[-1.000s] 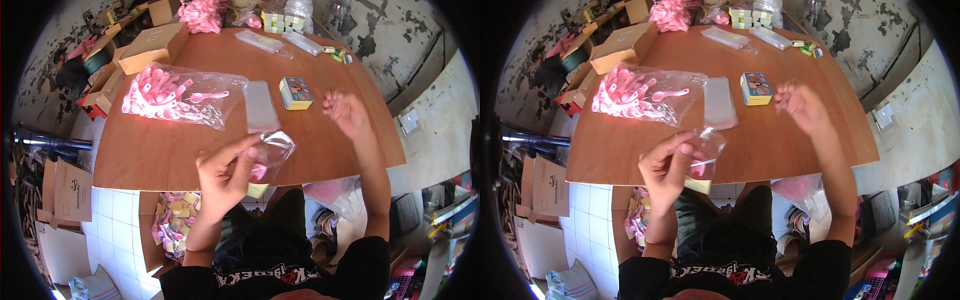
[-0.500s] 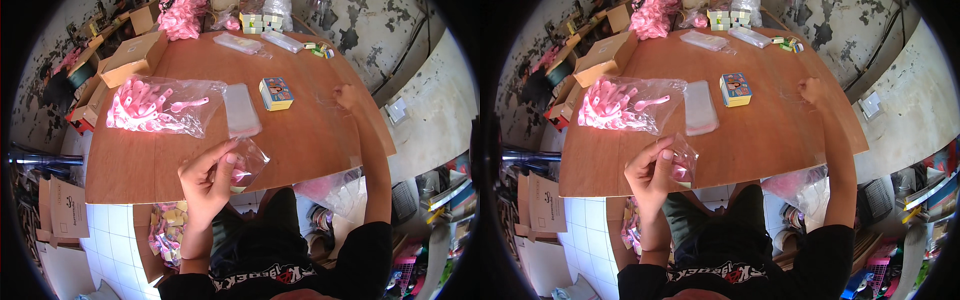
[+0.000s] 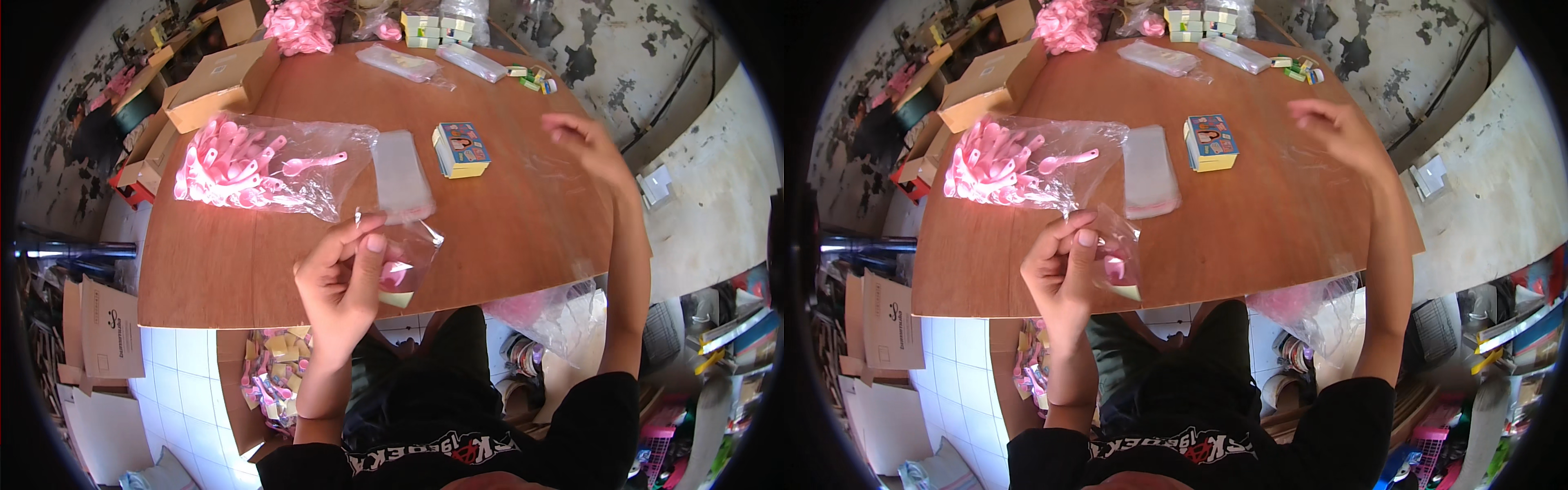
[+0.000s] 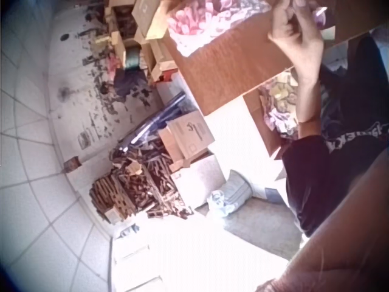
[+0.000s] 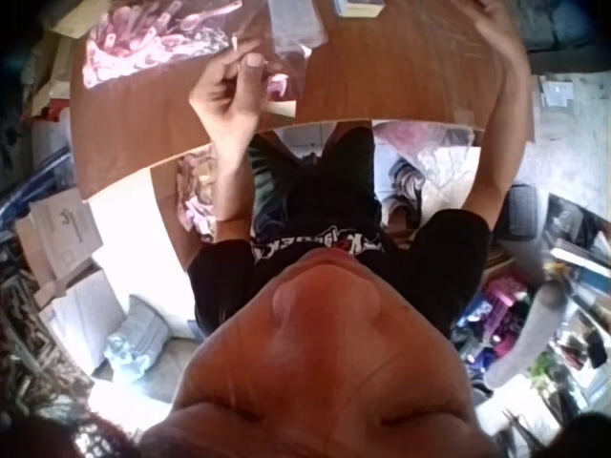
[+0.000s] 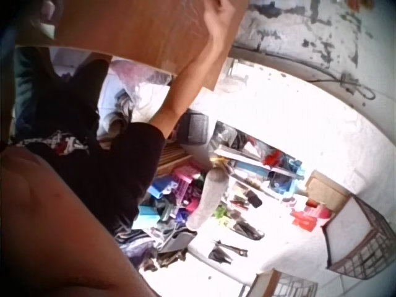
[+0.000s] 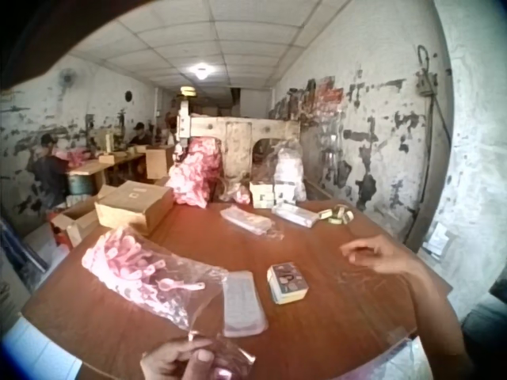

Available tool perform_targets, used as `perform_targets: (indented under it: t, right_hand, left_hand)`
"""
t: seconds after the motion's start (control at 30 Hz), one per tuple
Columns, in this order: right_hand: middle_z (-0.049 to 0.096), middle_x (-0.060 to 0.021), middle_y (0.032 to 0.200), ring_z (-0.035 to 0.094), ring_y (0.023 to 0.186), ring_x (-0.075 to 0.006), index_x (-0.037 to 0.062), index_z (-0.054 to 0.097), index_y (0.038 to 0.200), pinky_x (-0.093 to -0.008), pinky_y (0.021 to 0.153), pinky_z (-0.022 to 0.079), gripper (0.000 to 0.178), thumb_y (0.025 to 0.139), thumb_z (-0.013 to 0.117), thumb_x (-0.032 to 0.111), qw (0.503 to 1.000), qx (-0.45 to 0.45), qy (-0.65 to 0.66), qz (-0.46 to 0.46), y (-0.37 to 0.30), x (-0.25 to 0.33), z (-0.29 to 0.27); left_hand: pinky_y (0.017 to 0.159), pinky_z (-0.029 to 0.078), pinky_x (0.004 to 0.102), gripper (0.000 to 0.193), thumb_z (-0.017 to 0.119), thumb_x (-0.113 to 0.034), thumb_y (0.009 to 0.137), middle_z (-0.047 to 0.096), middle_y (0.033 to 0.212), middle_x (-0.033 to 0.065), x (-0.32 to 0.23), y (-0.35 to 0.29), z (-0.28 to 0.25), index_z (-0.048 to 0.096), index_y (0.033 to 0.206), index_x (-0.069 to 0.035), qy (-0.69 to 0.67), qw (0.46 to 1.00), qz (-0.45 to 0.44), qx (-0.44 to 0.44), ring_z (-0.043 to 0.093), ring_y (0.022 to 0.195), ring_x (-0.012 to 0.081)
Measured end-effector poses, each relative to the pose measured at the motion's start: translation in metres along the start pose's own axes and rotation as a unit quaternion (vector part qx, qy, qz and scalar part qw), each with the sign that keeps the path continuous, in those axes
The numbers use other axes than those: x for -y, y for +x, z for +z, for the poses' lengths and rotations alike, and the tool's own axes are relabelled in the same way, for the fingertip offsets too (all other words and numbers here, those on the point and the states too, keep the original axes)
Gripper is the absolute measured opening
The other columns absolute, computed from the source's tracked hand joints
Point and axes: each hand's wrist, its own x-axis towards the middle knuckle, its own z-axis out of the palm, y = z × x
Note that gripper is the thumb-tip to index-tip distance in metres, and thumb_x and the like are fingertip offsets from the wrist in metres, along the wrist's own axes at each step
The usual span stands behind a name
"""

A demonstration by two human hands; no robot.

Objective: The person places a small yellow card and a pink plastic spoon into clear plastic bags at a table. They repeat this process multiple times, handling the items one at a time and arranging them inside the bags.

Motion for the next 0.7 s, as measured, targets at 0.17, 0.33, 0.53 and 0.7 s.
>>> perform_targets:
  t: [0.17, 0.33, 0.53, 0.7]
  right_hand:
    - [0.066, -0.0097, 0.118, 0.062, 0.109, -0.0175, 0.0002, 0.062, 0.124, -0.034, 0.096, 0.047, 0.044, 0.086, 0.072, 0.019, 0.968, 0.132, 0.109, -0.183, -0.052, 0.111, 0.121]
    - [0.068, -0.0095, 0.103, 0.065, 0.095, -0.0161, -0.0017, 0.066, 0.107, -0.0294, 0.085, 0.05, 0.023, 0.088, 0.072, 0.011, 0.953, 0.002, 0.226, -0.201, -0.054, 0.129, 0.17]
    - [0.07, -0.011, 0.094, 0.067, 0.079, -0.0125, -0.0043, 0.069, 0.1, -0.025, 0.071, 0.053, 0.016, 0.092, 0.067, 0.009, 0.941, -0.044, 0.248, -0.227, -0.043, 0.132, 0.177]
    - [0.072, -0.0089, 0.096, 0.066, 0.08, -0.01, -0.0034, 0.07, 0.101, -0.0243, 0.071, 0.052, 0.017, 0.092, 0.068, 0.011, 0.939, -0.022, 0.293, -0.18, -0.048, 0.129, 0.185]
  left_hand:
    - [0.071, 0.053, 0.0229, 0.014, 0.06, -0.004, 0.096, 0.07, 0.092, 0.0101, 0.011, 0.006, 0.021, 0.064, 0.107, 0.005, -0.101, 0.995, 0.015, -0.016, 0.065, 0.082, 0.0103]
    - [0.085, 0.052, 0.03, 0.018, 0.06, -0.008, 0.097, 0.067, 0.106, 0.011, 0.024, 0.01, 0.017, 0.061, 0.112, 0.003, -0.025, 0.999, 0.046, 0.003, 0.065, 0.097, 0.017]
    - [0.093, 0.051, 0.0317, 0.056, 0.072, 0.004, 0.084, 0.063, 0.119, 0.0124, 0.04, 0.013, 0.0, 0.049, 0.135, -0.001, -0.098, 0.986, 0.02, 0.136, 0.063, 0.108, 0.0182]
    - [0.085, 0.053, 0.0288, 0.052, 0.072, 0.003, 0.085, 0.071, 0.105, 0.0094, 0.05, 0.009, -0.002, 0.051, 0.133, 0.0, -0.052, 0.989, -0.041, 0.135, 0.066, 0.097, 0.0129]
